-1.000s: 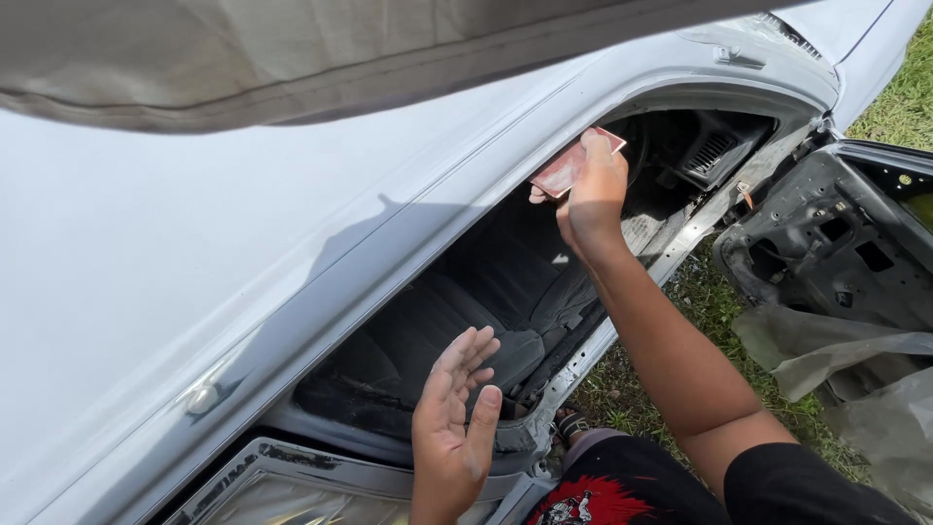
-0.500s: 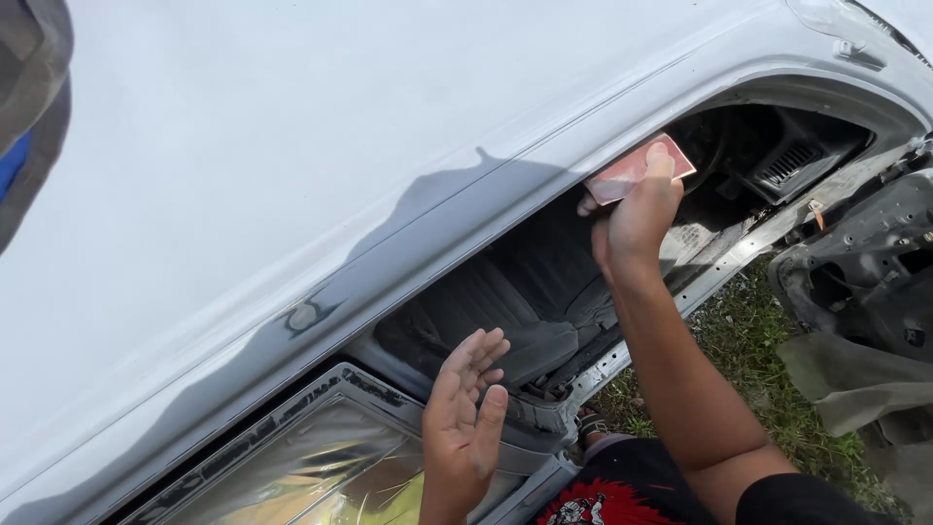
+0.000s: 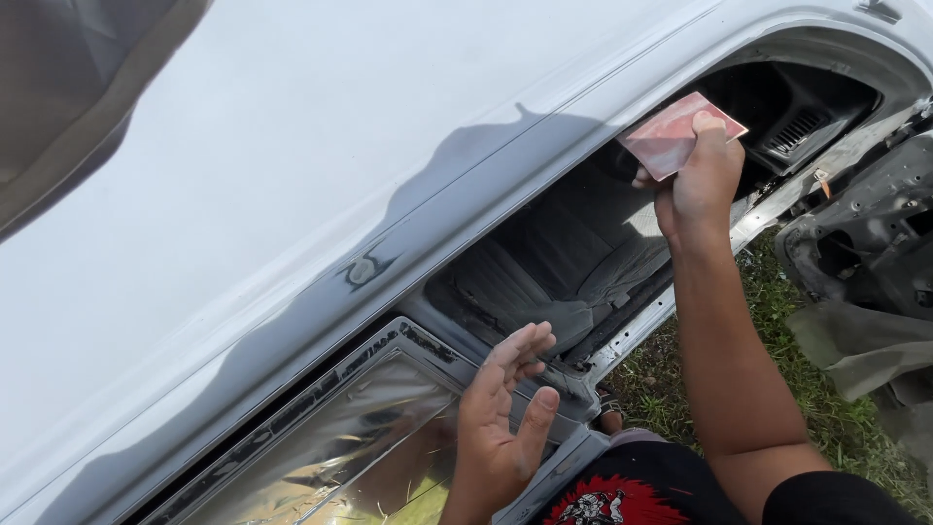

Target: The person sands the exterior metal frame of a car door using a sanding block. The task involves smoothing the surface around the door opening and the area near the headlight, with the car's hood and windshield covered by protective plastic.

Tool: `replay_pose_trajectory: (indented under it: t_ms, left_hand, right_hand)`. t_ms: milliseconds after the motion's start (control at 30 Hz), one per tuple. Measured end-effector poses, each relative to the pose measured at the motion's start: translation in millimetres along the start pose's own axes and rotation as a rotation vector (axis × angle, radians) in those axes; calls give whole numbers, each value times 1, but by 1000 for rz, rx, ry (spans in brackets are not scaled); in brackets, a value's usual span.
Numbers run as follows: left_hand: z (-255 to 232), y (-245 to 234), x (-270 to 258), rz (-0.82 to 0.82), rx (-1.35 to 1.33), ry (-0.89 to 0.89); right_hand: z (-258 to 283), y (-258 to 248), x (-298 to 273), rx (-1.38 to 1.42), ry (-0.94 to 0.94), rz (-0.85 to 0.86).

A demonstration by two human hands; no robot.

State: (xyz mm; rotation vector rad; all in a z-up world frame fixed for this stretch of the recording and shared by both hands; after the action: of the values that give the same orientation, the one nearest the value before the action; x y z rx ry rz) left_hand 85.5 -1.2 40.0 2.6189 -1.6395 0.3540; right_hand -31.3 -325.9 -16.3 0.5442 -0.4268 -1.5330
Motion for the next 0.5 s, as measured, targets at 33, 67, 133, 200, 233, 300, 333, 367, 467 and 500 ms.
replay_pose_trajectory:
  t_ms: [33, 67, 133, 200, 233, 300, 333, 367, 467, 500]
  left_hand:
    - [-1, -4, -5, -1, -1, 7]
    - [0, -8, -11, -6, 13, -13]
    - [2, -13, -20, -2, 20, -41]
    - [-4, -16, -24, 2, 56, 11]
    - [-4, -17, -27, 11, 50, 9]
    - [-2, -21, -32, 34, 48, -39]
    - [0, -22, -34, 42, 44, -44]
    - [1, -23, -36, 50, 38, -44]
    - [-1, -37, -46, 58, 39, -32]
    - [-1, -43, -50, 49, 35, -28]
  right_hand:
    - [-1, 9, -13, 1, -5, 4]
    - [-5, 17, -27, -13, 29, 15]
    - [-19, 34, -55, -35, 62, 15]
    - [-46, 50, -82, 38, 147, -37]
    - [-46, 58, -104, 35, 143, -47]
    - [-48, 98, -147, 109, 132, 127]
    - [-53, 95, -152, 105, 130, 117]
    - [-59, 96, -158, 152, 151, 144]
    - [-56, 107, -163, 201, 167, 139]
    - [-51, 106, -162, 188, 166, 110]
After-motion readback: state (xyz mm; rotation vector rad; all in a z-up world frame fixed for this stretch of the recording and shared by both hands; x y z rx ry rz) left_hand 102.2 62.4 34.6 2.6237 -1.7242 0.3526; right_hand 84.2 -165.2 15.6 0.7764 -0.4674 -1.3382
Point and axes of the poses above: each hand's wrist, its own x-axis towards the middle knuckle, its own y-axis out of the palm, z = x × y, the point moved 10 cm from there along x, towards the middle knuckle, and after that the axes turned 11 degrees about x, right-handed, at the moved point
